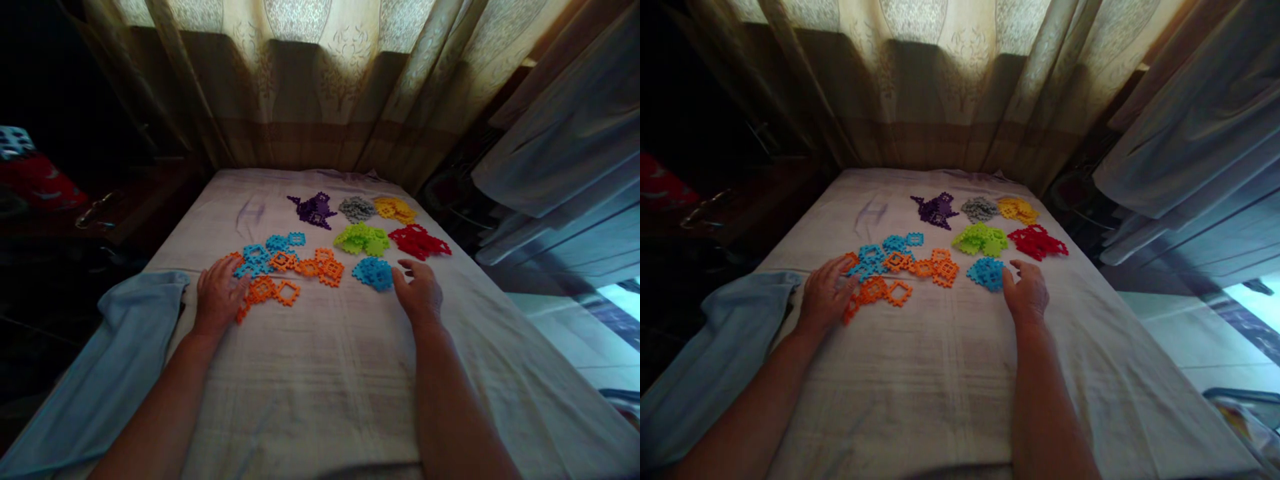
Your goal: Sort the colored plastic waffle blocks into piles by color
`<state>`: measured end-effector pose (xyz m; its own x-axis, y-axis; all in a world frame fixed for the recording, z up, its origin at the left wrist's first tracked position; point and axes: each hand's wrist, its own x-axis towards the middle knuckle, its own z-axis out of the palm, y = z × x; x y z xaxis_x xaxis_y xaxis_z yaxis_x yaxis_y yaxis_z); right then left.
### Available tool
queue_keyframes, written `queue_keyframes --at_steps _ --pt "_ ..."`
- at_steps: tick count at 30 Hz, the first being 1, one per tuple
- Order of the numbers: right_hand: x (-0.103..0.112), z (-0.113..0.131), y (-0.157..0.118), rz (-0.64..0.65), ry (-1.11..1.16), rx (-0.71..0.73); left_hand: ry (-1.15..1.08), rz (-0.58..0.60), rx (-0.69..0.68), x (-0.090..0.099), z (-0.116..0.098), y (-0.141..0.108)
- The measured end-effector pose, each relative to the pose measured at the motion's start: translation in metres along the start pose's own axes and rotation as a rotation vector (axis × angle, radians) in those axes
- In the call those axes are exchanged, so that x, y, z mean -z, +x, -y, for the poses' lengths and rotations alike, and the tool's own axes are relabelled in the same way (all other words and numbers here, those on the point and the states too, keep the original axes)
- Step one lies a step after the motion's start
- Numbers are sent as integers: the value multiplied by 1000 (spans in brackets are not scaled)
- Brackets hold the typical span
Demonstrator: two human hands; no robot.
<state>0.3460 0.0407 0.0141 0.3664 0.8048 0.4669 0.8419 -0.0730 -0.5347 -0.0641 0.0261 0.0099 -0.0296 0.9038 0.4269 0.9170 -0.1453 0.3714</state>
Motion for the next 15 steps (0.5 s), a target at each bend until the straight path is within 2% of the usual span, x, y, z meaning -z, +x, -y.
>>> queue_keyframes --at_steps 2,5,10,15 --pt "-2 0 0 -50 -19 39 30 -9 48 2 11 3" --pt "-5 4 -2 -50 8 94 99 43 72 1 19 3" --pt "-11 19 -8 -55 74 179 137 95 124 -4 15 3" --pt "-18 36 -17 -30 140 258 102 76 174 -5 10 7"
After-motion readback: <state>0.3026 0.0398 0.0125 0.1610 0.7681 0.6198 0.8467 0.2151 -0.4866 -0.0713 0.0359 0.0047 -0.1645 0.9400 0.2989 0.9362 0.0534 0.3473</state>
